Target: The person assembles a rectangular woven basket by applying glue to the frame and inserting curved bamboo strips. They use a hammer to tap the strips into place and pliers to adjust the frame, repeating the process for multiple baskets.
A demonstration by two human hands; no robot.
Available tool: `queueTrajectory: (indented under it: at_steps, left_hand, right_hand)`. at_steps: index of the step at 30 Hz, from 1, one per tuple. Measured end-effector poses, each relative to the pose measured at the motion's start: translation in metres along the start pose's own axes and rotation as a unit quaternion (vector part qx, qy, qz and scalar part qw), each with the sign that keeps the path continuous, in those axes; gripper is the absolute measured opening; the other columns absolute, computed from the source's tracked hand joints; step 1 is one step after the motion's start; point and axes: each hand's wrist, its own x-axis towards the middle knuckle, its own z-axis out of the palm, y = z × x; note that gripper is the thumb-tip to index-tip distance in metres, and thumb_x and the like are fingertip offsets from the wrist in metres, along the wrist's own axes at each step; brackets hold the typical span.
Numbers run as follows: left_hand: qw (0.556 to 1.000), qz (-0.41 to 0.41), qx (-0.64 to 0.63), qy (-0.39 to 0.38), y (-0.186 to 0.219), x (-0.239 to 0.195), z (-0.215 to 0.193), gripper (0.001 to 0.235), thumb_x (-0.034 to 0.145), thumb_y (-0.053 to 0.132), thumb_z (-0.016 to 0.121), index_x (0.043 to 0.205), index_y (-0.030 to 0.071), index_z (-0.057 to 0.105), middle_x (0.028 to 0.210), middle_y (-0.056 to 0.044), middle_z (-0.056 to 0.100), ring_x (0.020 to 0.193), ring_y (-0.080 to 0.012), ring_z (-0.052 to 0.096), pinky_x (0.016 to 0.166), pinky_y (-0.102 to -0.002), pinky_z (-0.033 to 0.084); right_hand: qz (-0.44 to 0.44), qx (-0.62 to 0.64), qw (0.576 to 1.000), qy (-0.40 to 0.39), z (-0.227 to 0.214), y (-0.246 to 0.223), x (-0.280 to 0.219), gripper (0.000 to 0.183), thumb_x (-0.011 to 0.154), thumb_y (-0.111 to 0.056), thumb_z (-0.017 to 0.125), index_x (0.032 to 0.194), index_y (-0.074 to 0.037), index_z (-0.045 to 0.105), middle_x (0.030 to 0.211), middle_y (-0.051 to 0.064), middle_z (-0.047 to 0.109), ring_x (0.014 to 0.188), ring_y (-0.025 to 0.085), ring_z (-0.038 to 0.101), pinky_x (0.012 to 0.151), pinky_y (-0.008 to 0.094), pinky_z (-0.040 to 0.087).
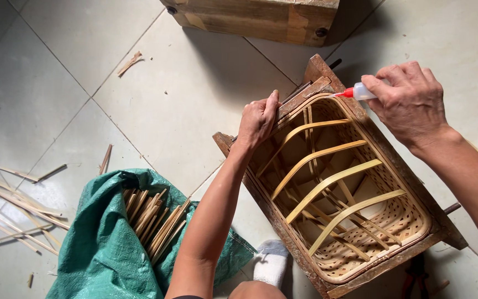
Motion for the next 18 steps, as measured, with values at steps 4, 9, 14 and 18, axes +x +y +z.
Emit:
queueTrajectory:
  at_steps: [4, 9, 14, 18]
  left_hand:
    - [1.0, 0.005, 0.008, -0.001, -0.002, 0.0, 0.001, 0.072, 0.104, 0.054, 0.035, 0.089, 0.0, 0.081, 0.046, -0.014, 0.057, 0.047, -0.0232, 0.062, 0.063, -0.041, 0.054]
    - [1.0, 0.012, -0.001, -0.005, -0.006, 0.002, 0.004, 0.072, 0.103, 0.055, 0.032, 0.084, 0.003, 0.08, 0.038, -0.007, 0.047, 0.039, -0.018, 0.052, 0.056, -0.039, 0.052]
    - [1.0, 0.013, -0.004, -0.011, -0.014, 0.004, 0.007, 0.074, 0.105, 0.055, 0.032, 0.064, 0.007, 0.071, 0.038, 0.0, 0.039, 0.036, -0.0137, 0.039, 0.047, -0.039, 0.046]
    - [1.0, 0.017, -0.013, -0.013, -0.017, 0.004, 0.008, 0.072, 0.104, 0.054, 0.032, 0.058, 0.008, 0.063, 0.039, 0.001, 0.04, 0.036, -0.0136, 0.038, 0.043, -0.039, 0.041]
  right_hand:
    - [-0.018, -0.034, 0.999, 0.003, 0.004, 0.002, 0.002, 0.028, 0.098, -0.032, 0.079, 0.123, -0.019, 0.075, 0.105, -0.001, 0.072, 0.101, 0.016, 0.063, 0.087, 0.032, 0.051]
    - [-0.029, -0.05, 0.998, 0.009, 0.007, 0.002, 0.002, 0.019, 0.103, -0.03, 0.079, 0.117, -0.019, 0.074, 0.104, -0.003, 0.07, 0.1, 0.014, 0.062, 0.085, 0.03, 0.047]
    - [-0.04, -0.064, 0.997, 0.01, 0.004, -0.002, 0.01, 0.016, 0.103, -0.031, 0.078, 0.113, -0.02, 0.072, 0.102, -0.004, 0.068, 0.099, 0.013, 0.061, 0.088, 0.031, 0.046]
    - [-0.055, -0.097, 0.994, 0.003, 0.0, -0.005, 0.016, 0.017, 0.104, -0.032, 0.077, 0.113, -0.019, 0.072, 0.098, -0.005, 0.067, 0.096, 0.012, 0.06, 0.087, 0.03, 0.045]
